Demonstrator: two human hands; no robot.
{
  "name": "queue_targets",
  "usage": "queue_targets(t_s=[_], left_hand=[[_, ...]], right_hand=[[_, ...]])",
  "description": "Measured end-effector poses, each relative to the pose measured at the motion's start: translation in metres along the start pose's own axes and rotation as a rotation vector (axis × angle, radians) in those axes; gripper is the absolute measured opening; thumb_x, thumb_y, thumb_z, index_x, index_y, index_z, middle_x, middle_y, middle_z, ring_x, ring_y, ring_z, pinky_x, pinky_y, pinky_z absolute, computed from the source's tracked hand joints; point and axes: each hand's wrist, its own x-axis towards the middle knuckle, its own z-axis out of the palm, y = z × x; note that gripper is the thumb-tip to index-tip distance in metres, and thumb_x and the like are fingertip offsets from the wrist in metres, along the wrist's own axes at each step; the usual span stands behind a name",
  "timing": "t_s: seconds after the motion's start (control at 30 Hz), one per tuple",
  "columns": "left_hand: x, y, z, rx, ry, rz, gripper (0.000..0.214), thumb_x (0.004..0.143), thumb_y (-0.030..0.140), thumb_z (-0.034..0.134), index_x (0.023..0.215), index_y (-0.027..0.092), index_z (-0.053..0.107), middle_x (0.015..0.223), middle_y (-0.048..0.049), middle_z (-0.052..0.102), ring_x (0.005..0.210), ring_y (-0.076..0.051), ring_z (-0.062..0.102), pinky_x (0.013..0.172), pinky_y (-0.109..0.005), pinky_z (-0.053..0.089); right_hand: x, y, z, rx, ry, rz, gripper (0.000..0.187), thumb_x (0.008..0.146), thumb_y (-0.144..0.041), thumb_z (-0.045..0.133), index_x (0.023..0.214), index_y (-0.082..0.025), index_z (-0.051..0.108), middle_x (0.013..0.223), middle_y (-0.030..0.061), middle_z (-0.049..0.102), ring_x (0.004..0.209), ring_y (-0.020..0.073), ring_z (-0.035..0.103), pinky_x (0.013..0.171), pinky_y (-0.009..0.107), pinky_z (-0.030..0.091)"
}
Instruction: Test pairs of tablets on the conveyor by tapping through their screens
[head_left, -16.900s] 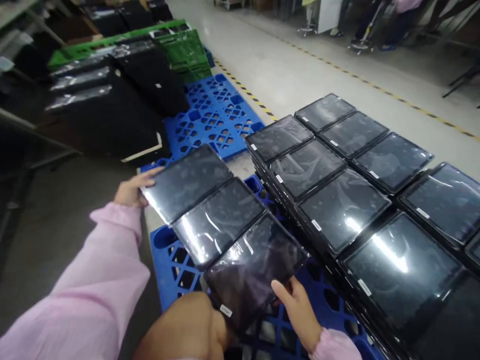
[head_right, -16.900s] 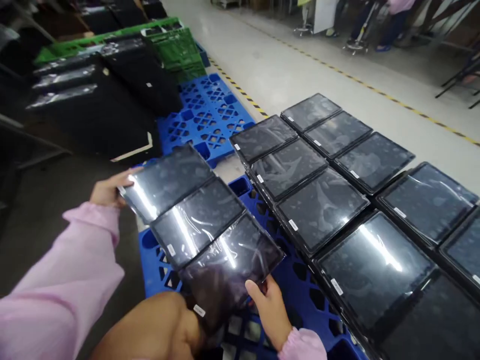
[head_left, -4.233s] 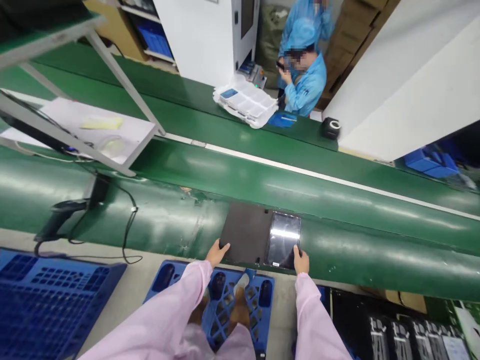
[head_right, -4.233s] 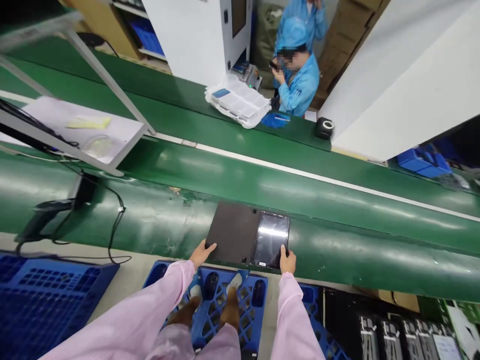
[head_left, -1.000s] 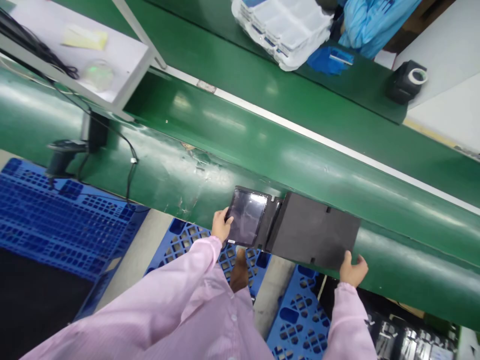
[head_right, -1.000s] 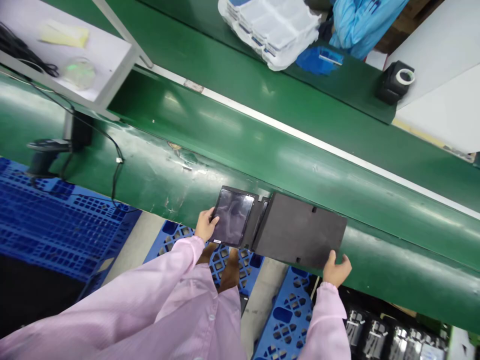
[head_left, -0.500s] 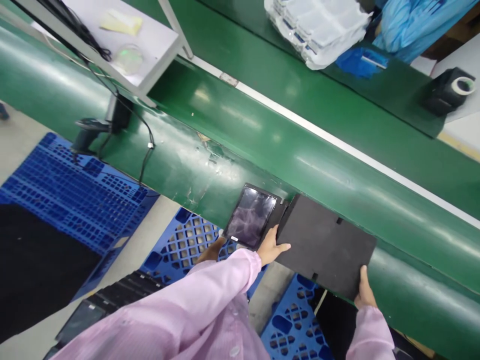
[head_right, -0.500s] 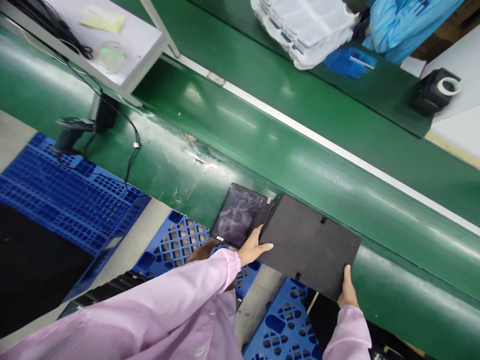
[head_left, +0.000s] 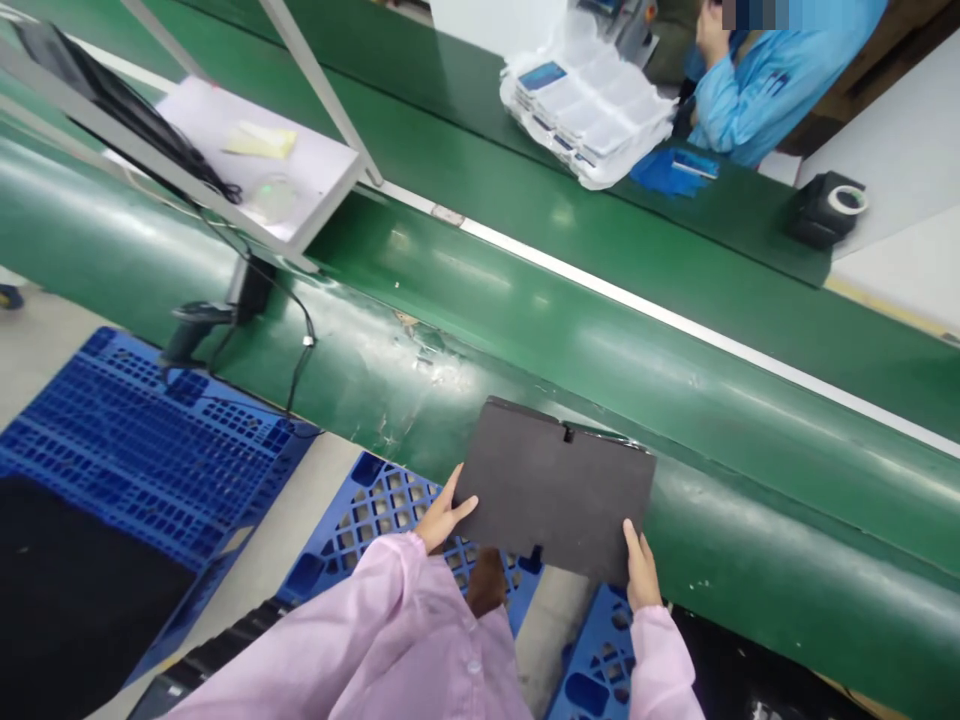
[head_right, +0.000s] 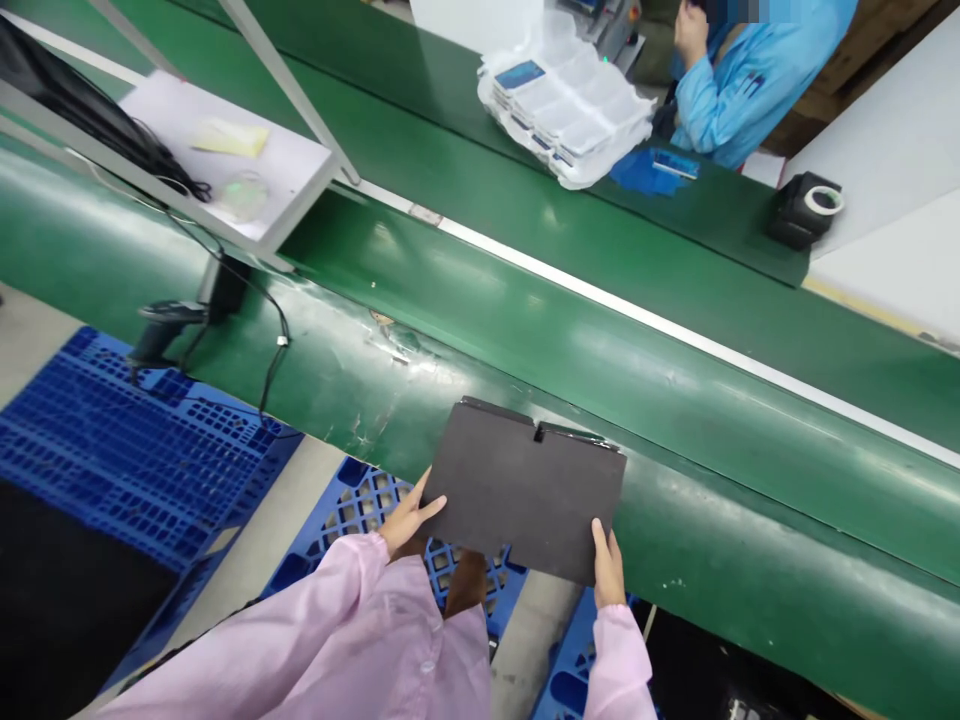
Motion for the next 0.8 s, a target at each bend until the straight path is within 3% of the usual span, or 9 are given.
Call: queue_targets(t_s=[0.13, 0.27, 0.37, 0.43, 0.57, 0.7, 0.8], left_hand=[[0.009, 0.021, -0.010, -0.139, 0.008, -0.025, 0.103, 0.081, 0.063, 0.078, 0.166, 0.025, 0.035, 0.167, -0.0121, 0.044, 0.156, -0.032, 0.039, 0.133, -0.048, 0.024], [0.040, 0.048, -0.044, -0.071, 0.045, -0.003, 0.110, 0.074, 0.065, 0.082, 0.164, 0.021, 0.038, 0.165, -0.0154, 0.047, 0.154, -0.035, 0.041, 0.132, -0.050, 0.026], [0.058, 0.061, -0.060, -0.005, 0.030, 0.064, 0.112, 0.075, 0.068, 0.080, 0.165, 0.019, 0.036, 0.167, -0.0168, 0.044, 0.156, -0.035, 0.039, 0.133, -0.049, 0.024], [0.052, 0.061, -0.064, 0.055, 0.050, 0.109, 0.111, 0.076, 0.071, 0.077, 0.165, 0.019, 0.035, 0.171, -0.0164, 0.036, 0.160, -0.034, 0.030, 0.134, -0.048, 0.019], [-0.008, 0.031, -0.068, 0.156, 0.142, 0.152, 0.098, 0.082, 0.070, 0.072, 0.162, 0.022, 0.041, 0.178, -0.0121, 0.017, 0.165, -0.031, 0.011, 0.135, -0.047, 0.011], [-0.094, -0.005, -0.083, -0.019, 0.178, -0.067, 0.099, 0.076, 0.073, 0.077, 0.158, 0.025, 0.049, 0.168, -0.0117, 0.043, 0.159, -0.035, 0.032, 0.132, -0.049, 0.027], [-0.139, -0.006, -0.101, -0.179, 0.278, -0.168, 0.102, 0.065, 0.069, 0.088, 0.152, 0.026, 0.057, 0.160, -0.0112, 0.055, 0.152, -0.039, 0.044, 0.127, -0.051, 0.039]], right_hand=[[-0.008, 0.002, 0.012, 0.067, -0.046, 0.063, 0.095, 0.075, -0.078, 0.073, 0.144, -0.013, 0.064, 0.151, 0.0120, 0.060, 0.146, 0.0292, 0.051, 0.121, 0.036, 0.043], [-0.018, -0.007, 0.054, 0.108, -0.040, 0.057, 0.095, 0.079, -0.078, 0.069, 0.147, -0.012, 0.062, 0.151, 0.0134, 0.060, 0.144, 0.0291, 0.053, 0.119, 0.036, 0.046], [-0.026, -0.018, 0.076, 0.100, -0.006, -0.033, 0.096, 0.083, -0.078, 0.064, 0.150, -0.010, 0.058, 0.155, 0.0147, 0.055, 0.147, 0.0288, 0.049, 0.125, 0.037, 0.038], [-0.038, -0.021, 0.075, 0.043, 0.030, -0.104, 0.095, 0.085, -0.078, 0.060, 0.151, -0.009, 0.056, 0.157, 0.0153, 0.053, 0.151, 0.0292, 0.044, 0.129, 0.039, 0.029], [-0.087, 0.003, 0.045, -0.049, 0.092, -0.082, 0.102, 0.085, -0.081, 0.058, 0.159, -0.010, 0.047, 0.166, 0.0129, 0.041, 0.157, 0.0297, 0.032, 0.132, 0.039, 0.022], [-0.145, 0.035, 0.022, -0.090, -0.004, 0.084, 0.102, 0.076, -0.089, 0.059, 0.143, -0.012, 0.064, 0.153, 0.0143, 0.057, 0.149, 0.0352, 0.046, 0.128, 0.044, 0.034], [-0.165, 0.029, 0.023, -0.137, -0.105, 0.086, 0.093, 0.061, -0.095, 0.064, 0.110, -0.017, 0.080, 0.131, 0.0155, 0.072, 0.142, 0.0433, 0.052, 0.125, 0.053, 0.038]])
